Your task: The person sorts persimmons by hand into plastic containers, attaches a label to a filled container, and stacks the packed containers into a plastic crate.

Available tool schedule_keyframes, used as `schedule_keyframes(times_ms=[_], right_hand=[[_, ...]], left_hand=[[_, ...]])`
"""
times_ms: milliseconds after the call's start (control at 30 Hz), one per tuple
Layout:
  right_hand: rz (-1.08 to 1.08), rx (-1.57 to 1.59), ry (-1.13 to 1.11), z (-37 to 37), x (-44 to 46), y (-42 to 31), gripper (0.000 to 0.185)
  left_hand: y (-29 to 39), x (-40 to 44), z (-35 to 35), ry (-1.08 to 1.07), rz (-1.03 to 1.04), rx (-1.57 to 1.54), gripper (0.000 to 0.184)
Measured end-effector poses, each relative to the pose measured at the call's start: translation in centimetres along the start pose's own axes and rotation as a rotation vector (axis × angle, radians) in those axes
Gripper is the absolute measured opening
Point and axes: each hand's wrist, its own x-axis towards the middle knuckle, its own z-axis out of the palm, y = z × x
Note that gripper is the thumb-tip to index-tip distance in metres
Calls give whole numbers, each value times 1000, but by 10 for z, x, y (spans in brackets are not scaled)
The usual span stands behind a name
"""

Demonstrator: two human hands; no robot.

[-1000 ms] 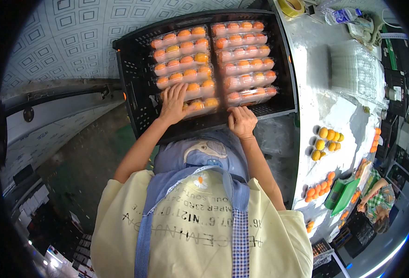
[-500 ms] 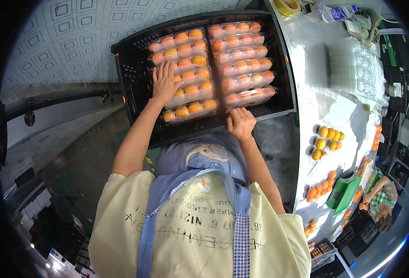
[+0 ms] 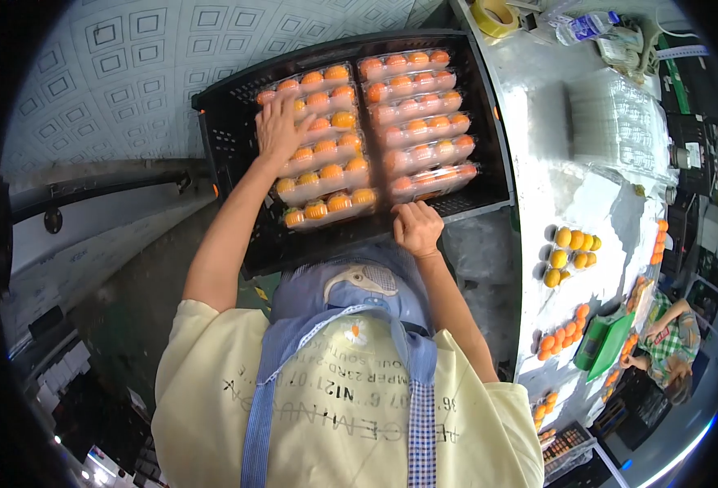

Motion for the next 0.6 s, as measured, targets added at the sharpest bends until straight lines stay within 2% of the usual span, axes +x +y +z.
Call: schedule_keyframes(times_ms=[67,100,200,367,500,533,600], right_hand=[[2,2,-10,-2,-1,-1,9],[3,0,-14,-3,2,0,9],[7,17,-12,-1,1,0,9],[7,20,-14,0,-1,1,9],[10,23,-7,-3,0,1,9],[10,30,-13,-2,-1,2,10],[37,29,-51,-5,1,0,10]], left_hand=[[-16,26,24,201,156,63,61],[-21,38,40,-25,85,66,63],[-27,39,63,-20,90,235,64],[-23,38,49,2,38,88,51],[-30,42,58,11,65,103,51],[-29,41,54,12,101,152,56],[-27,44,46,-35,84,75,56]])
